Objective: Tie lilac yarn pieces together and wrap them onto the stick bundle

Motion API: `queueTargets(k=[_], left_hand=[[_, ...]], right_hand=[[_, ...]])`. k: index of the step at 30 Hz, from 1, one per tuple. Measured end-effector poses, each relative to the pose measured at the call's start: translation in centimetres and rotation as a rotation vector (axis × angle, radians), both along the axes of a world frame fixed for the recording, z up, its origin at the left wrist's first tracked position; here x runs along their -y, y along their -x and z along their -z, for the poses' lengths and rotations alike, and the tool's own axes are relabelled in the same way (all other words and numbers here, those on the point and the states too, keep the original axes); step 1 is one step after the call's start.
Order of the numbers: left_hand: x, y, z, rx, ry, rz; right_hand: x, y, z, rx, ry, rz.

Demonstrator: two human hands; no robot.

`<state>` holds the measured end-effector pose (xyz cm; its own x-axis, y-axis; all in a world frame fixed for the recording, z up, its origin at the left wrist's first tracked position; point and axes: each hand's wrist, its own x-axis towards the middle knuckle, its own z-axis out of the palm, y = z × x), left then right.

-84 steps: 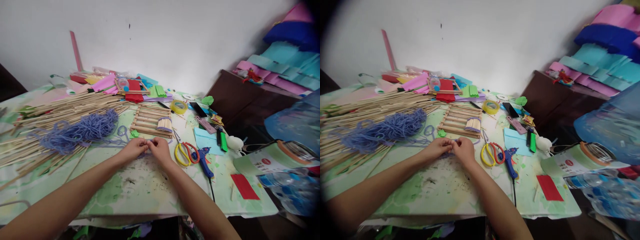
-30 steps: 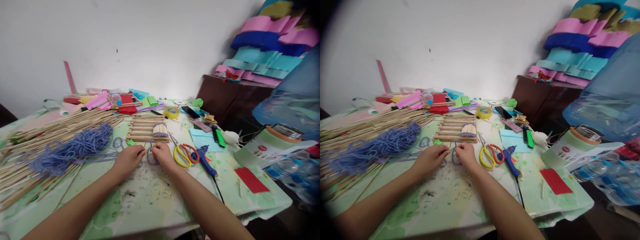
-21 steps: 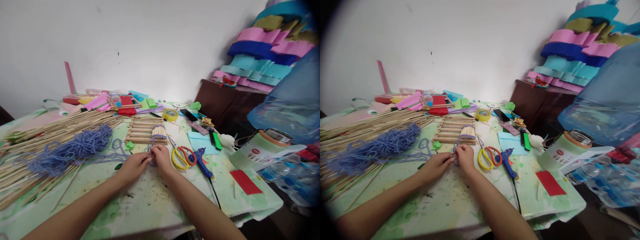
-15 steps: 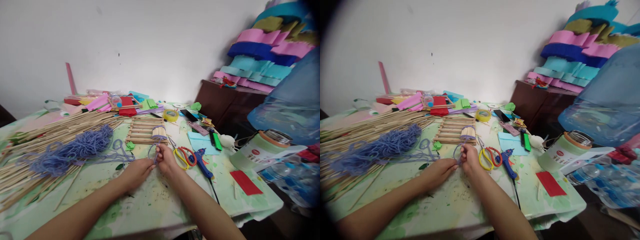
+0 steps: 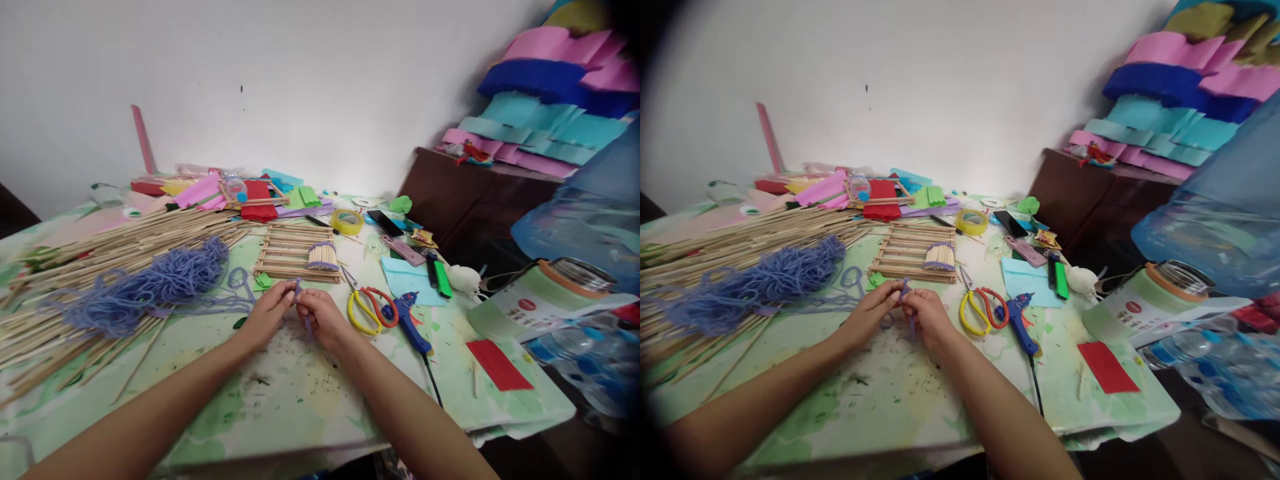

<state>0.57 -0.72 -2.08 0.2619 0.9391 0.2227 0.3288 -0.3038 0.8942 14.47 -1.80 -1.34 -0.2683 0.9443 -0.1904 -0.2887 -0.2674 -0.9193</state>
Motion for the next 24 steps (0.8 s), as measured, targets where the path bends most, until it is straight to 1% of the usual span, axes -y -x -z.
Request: queueTargets(k=[2,4,6,8,11,13,14,17,19,21,24], left_hand=[[-0.1,0.1,0.0,0.006,-0.009,-0.032],[-0.2,0.2,-0.2,-0.035,-0.054,-0.047],[-0.4,0.4,-0.5,-0.083,-0.089,-0.011],[-0.5,0.6,-0.9,-0.118,-0.091,0.033],[-0.6,0.5,-1.3,-0.157,-0.076,0.048],[-0.4,0.3,-1.4,-0.125,-0.029,0.047],[-0.3,0.2,-1.4,-0.092,0.02,0.051],[0.1,-0.3,-1.3,0.068,0.25,0.076],[0.2,-0.5,-1.3,0.162,0.361,0.09],[0.2,-0.3,-1.4,0.181,0.36,0.083],[-0.4,0.3,-1.6,0.101,0.243,0.069]], right_hand=[[0.0,0.0,0.1,0.011,-0.015,-0.013],[-0.1,-0.2,0.0,0.003,-0.026,-0.028],[-0.1,-0.3,-0.2,-0.011,-0.033,-0.04],[-0.1,-0.5,-0.3,-0.017,-0.039,-0.047],[-0.1,-0.5,-0.4,0.002,-0.036,-0.034],[-0.1,-0.6,-0.4,0.01,-0.029,-0.024],[-0.1,-0.6,-0.3,0.012,-0.027,-0.02],[-0.2,-0.6,-0.3,0.026,-0.026,-0.007],[-0.3,-0.6,-0.3,0.046,-0.023,0.005],[-0.4,-0.7,-0.3,0.067,-0.02,0.014],[-0.4,-0.8,-0.5,0.112,-0.019,0.006]])
